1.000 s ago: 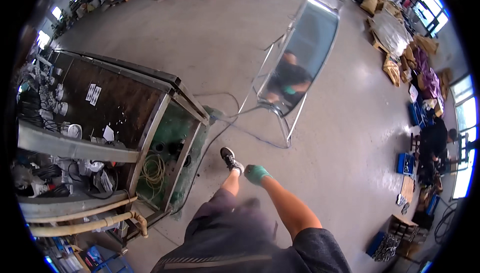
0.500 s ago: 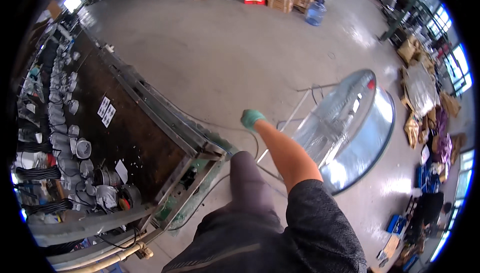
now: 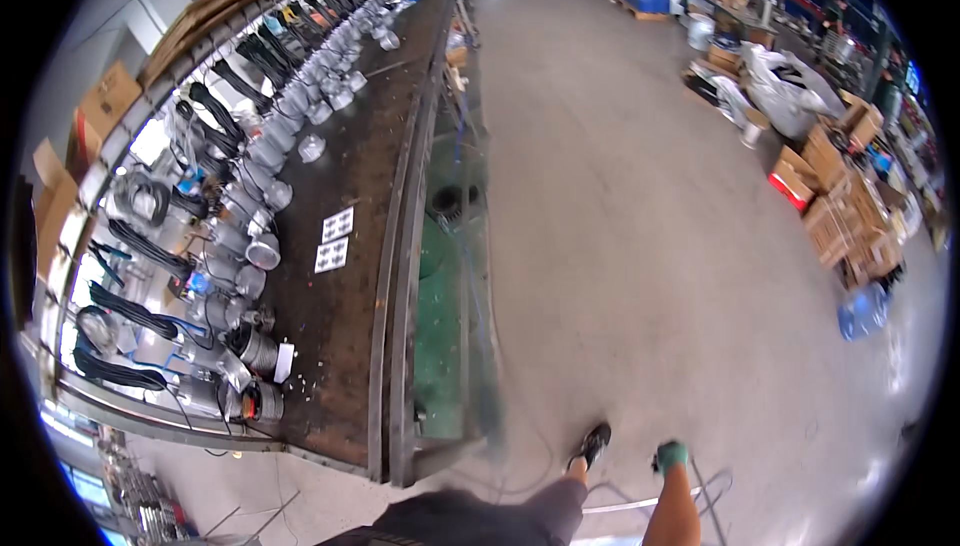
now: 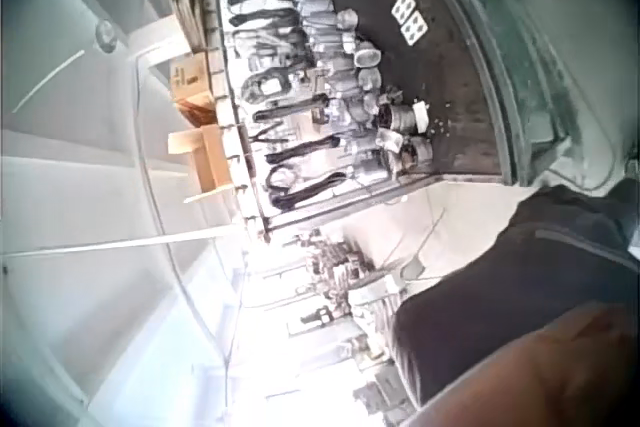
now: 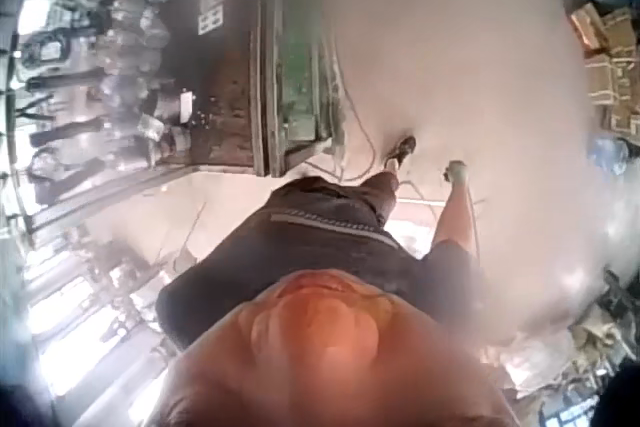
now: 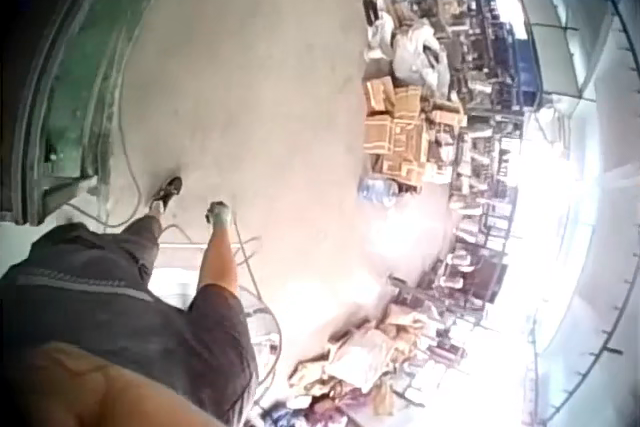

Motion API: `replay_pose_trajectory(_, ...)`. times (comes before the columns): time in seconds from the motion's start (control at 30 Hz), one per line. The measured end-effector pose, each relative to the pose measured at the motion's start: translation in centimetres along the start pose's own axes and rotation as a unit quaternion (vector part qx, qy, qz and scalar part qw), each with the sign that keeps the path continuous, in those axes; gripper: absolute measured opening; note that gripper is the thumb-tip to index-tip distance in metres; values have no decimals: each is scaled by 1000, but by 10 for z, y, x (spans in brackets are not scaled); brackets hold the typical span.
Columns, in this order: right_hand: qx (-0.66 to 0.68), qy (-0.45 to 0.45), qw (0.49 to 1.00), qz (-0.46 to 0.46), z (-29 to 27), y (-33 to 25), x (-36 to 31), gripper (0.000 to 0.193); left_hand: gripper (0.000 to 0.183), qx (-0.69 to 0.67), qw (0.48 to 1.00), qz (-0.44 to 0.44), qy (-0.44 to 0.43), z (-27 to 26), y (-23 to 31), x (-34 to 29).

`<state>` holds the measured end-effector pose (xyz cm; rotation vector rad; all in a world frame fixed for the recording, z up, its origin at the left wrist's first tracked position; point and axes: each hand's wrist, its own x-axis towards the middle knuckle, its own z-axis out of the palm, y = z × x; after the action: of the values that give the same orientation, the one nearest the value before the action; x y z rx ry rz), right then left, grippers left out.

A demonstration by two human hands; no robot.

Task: The person uses a tool on a motor casing, walks across the workshop to retrieve another metal tool, and walks back along the assembly line to press the tool into the center of each motor casing.

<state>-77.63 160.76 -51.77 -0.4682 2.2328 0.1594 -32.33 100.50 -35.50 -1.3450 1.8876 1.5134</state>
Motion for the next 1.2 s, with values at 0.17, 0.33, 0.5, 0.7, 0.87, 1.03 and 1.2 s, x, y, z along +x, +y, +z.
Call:
replay_pose_trajectory(0.17, 356, -102, 925, 90, -14, 40, 26, 27, 27, 4, 998, 56, 29, 62, 195, 69)
replay_pose_trajectory(0.33, 89, -178, 968, -151, -156, 122, 108, 19, 25, -45, 989, 123, 74, 70, 350, 109)
replay_pose_trajectory(0.5, 395, -94, 913, 37, -352, 92, 226, 30, 22, -53, 994, 54, 77, 79, 372, 160)
replay_pose_trajectory(0.7, 445, -31, 893, 55, -661, -79, 204, 79, 20, -66, 990, -113, 57, 72, 339, 266)
replay_pose_trajectory(0.87, 253, -119, 955, 102, -648, 7, 353, 57, 19, -117, 988, -86, 60, -17, 427, 406)
replay_pose_trajectory(1.03, 519, -215, 808, 179, -676, 79, 435, 29, 33, -55, 971, 132, 194, -135, 716, 579)
replay_pose_trajectory(1.2, 690, -156, 692, 145, -800, -16, 474, 24, 39, -18, 971, 208, 116, -194, 1047, 663)
